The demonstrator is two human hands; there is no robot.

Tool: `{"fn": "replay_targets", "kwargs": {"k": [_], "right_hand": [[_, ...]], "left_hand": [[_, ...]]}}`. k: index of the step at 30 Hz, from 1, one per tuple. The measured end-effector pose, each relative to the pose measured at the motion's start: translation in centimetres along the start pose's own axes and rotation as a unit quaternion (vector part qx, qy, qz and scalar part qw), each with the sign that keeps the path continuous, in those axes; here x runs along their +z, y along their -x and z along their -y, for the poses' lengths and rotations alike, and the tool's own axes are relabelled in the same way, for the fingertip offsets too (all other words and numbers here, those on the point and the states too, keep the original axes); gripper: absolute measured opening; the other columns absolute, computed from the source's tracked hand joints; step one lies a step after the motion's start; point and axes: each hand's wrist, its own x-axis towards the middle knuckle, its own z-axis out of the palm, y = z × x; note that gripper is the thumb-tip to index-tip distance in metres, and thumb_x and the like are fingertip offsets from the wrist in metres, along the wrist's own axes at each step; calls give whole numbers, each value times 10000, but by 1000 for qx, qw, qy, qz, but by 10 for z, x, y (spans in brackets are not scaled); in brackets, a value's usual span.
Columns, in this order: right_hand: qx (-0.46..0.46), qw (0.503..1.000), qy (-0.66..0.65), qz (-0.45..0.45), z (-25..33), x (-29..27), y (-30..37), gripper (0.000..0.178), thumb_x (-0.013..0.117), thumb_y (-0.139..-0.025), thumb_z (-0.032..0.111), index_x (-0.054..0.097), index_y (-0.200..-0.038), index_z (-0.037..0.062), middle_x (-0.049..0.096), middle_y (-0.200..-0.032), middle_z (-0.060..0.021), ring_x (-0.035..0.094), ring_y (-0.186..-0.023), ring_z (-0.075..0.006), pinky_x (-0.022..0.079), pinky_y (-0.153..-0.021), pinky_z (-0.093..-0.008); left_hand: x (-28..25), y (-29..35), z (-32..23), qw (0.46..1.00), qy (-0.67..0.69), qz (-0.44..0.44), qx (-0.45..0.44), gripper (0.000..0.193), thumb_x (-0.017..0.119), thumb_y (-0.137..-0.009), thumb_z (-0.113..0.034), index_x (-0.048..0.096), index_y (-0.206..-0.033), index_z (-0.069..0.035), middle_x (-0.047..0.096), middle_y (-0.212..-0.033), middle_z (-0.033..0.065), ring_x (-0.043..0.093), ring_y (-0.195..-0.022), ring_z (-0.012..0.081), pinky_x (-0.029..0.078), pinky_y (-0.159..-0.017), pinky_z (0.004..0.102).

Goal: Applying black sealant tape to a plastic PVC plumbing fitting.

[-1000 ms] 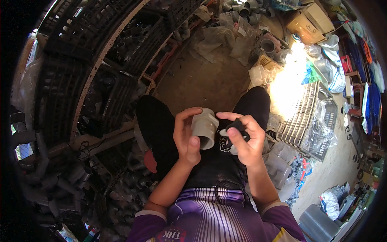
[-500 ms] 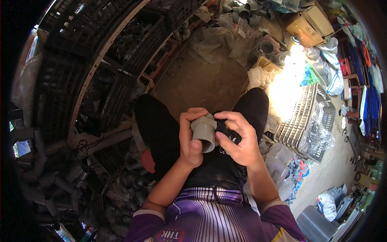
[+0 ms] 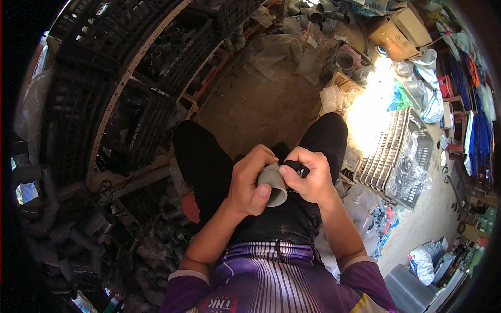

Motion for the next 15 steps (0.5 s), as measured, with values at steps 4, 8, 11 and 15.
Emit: {"fn": "replay_targets", "kwargs": {"k": [4, 8, 11, 15], "right_hand": [[34, 999, 5, -11, 3, 3, -3, 135, 680, -868, 101, 621, -823, -12, 650, -665, -49, 593, -583, -58, 455, -537, -213], [12, 996, -41, -75, -10, 23, 2, 146, 671, -880, 115, 621, -845, -17, 655, -681, -49, 598, -596, -60, 456, -532, -214], [8, 987, -22, -158, -17, 41, 7, 146, 642, -906, 124, 618, -888, -19, 631, -670, -29, 560, -611, -45, 445, -561, -212], [25, 991, -27, -127, -16, 38, 14, 131, 612, -916, 101, 596, -968, -18, 618, -706, -23, 543, -648, -46, 432, -594, -211]], "left_hand": [[-1, -2, 5, 999, 10, 31, -7, 801, 332, -864, -722, 539, -892, 51, 536, -799, 161, 553, -688, 226, 431, -615, 330], [26, 2, 1, 951, 167, -215, -145, 932, 166, -820, -833, 538, -980, 7, 574, -909, 109, 585, -809, 205, 441, -763, 306], [30, 6, 7, 936, 226, -207, -174, 875, 141, -858, -784, 537, -1006, -18, 577, -937, 122, 581, -845, 212, 431, -819, 316], [21, 1, 4, 901, 309, -215, -215, 738, 179, -913, -685, 532, -968, -39, 580, -881, 134, 572, -795, 218, 438, -763, 321]]}}
